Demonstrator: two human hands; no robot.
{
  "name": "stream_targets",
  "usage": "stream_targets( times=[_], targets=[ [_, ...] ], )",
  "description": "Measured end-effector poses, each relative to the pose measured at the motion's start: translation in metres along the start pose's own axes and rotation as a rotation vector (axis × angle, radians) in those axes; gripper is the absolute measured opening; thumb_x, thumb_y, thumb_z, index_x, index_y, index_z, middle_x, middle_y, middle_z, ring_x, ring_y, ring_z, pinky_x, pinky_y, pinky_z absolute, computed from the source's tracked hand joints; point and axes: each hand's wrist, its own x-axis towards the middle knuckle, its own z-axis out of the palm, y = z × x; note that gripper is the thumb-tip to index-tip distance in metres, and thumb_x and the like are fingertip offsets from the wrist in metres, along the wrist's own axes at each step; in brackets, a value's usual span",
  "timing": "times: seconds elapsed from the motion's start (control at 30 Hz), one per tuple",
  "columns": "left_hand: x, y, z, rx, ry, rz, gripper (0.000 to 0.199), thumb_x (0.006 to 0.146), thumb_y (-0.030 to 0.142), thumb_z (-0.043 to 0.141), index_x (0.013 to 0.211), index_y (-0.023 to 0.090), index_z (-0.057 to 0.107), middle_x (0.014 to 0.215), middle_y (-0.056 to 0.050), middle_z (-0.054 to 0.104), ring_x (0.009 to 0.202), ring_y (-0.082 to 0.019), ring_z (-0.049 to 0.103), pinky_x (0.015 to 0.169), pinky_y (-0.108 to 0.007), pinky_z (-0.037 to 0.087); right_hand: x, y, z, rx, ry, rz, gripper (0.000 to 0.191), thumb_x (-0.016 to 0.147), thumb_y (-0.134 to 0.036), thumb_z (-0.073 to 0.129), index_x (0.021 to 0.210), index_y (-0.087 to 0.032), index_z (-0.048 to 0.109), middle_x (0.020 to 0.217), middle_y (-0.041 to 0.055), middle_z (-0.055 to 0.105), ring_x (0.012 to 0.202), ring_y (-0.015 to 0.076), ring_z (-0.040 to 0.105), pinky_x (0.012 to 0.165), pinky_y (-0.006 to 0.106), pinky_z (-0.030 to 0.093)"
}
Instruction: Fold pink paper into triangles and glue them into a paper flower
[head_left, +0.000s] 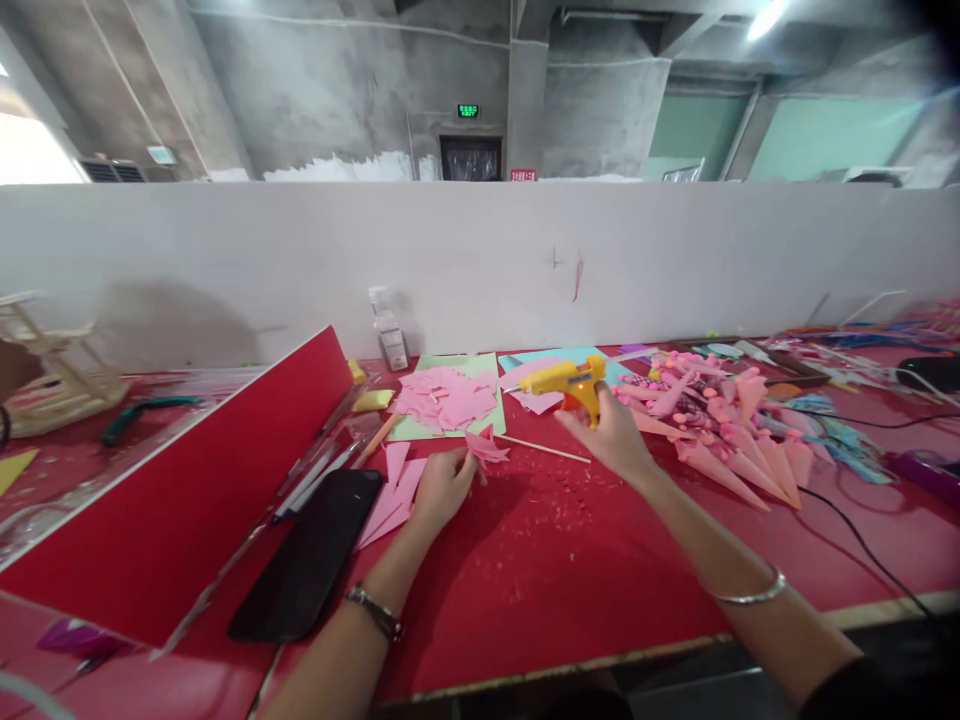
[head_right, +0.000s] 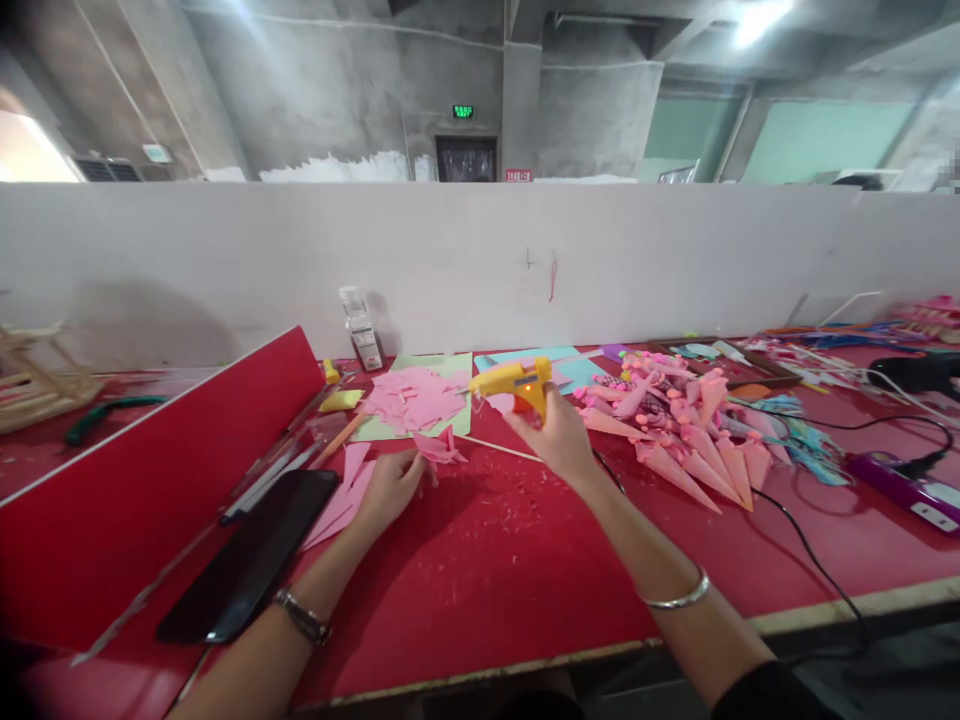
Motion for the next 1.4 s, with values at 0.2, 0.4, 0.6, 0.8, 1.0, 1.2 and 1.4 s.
stream_targets(
  times=[0.2, 0.4, 0.6, 0.8, 1.0, 1.2, 1.4],
  targets=[
    [-0.002, 0.006, 0.003, 0.064, -0.030, -0.011, 0.044, 0.082, 0.032, 0.031, 0.051, 0.015, 0.057, 0.039, 0.002, 0.050, 0.036, -0.009, 0.046, 0.044, -0.019, 0.031, -0.024, -0.008, 0.023, -0.014, 0.012, -0.031, 0.064, 0.063, -0.055, 0.057, 0.110, -0.013, 0.043, 0.073, 0.0061, 0.058, 0.062, 0.0209, 0.055, 0.052, 0.029, 0.040],
    [-0.004, 0.012, 0.004, 0.100, -0.056, 0.025, 0.040, 0.081, 0.027, 0.035, 0.051, 0.015, 0.058, 0.040, 0.001, 0.052, 0.040, -0.009, 0.047, 0.046, -0.018, 0.030, -0.029, -0.010, 0.021, -0.030, 0.010, -0.030, 0.054, 0.064, -0.053, 0.058, 0.101, -0.015, 0.049, 0.065, 0.0041, 0.057, 0.058, 0.0208, 0.055, 0.050, 0.029, 0.040],
    [-0.004, 0.013, 0.005, 0.080, -0.056, 0.047, 0.037, 0.080, 0.023, 0.035, 0.051, 0.015, 0.058, 0.042, 0.001, 0.055, 0.041, -0.008, 0.049, 0.048, -0.018, 0.032, -0.030, -0.011, 0.023, -0.031, 0.047, -0.053, 0.046, 0.068, -0.047, 0.054, 0.100, -0.015, 0.049, 0.067, 0.0044, 0.058, 0.057, 0.0196, 0.056, 0.051, 0.028, 0.041],
    [-0.005, 0.014, 0.005, 0.095, -0.055, 0.045, 0.038, 0.080, 0.025, 0.036, 0.051, 0.016, 0.058, 0.042, 0.001, 0.055, 0.041, -0.009, 0.049, 0.047, -0.018, 0.031, -0.030, -0.008, 0.025, -0.037, 0.039, -0.061, 0.042, 0.071, -0.041, 0.052, 0.103, -0.014, 0.047, 0.070, 0.0060, 0.060, 0.060, 0.0202, 0.057, 0.054, 0.029, 0.042],
    [-0.005, 0.016, 0.004, 0.098, -0.068, 0.047, 0.036, 0.080, 0.024, 0.037, 0.050, 0.016, 0.057, 0.043, 0.002, 0.055, 0.042, -0.009, 0.049, 0.048, -0.018, 0.032, -0.030, -0.007, 0.026, -0.054, 0.033, -0.067, 0.038, 0.073, -0.040, 0.049, 0.103, -0.016, 0.047, 0.073, 0.0066, 0.061, 0.060, 0.0201, 0.057, 0.055, 0.029, 0.042],
    [-0.005, 0.015, 0.004, 0.124, -0.078, 0.059, 0.041, 0.083, 0.029, 0.034, 0.051, 0.016, 0.056, 0.042, 0.001, 0.054, 0.042, -0.009, 0.049, 0.049, -0.019, 0.032, -0.030, -0.007, 0.025, -0.029, -0.013, -0.048, 0.033, 0.073, -0.036, 0.049, 0.099, -0.016, 0.048, 0.074, 0.0071, 0.062, 0.059, 0.0194, 0.057, 0.052, 0.027, 0.042],
    [-0.005, 0.014, 0.004, 0.130, -0.077, 0.073, 0.041, 0.083, 0.030, 0.034, 0.051, 0.016, 0.056, 0.046, 0.001, 0.057, 0.043, -0.009, 0.050, 0.049, -0.019, 0.032, -0.030, -0.008, 0.024, -0.037, -0.006, -0.055, 0.033, 0.075, -0.036, 0.047, 0.101, -0.016, 0.046, 0.076, 0.0071, 0.062, 0.060, 0.0193, 0.057, 0.056, 0.029, 0.043]
  ],
)
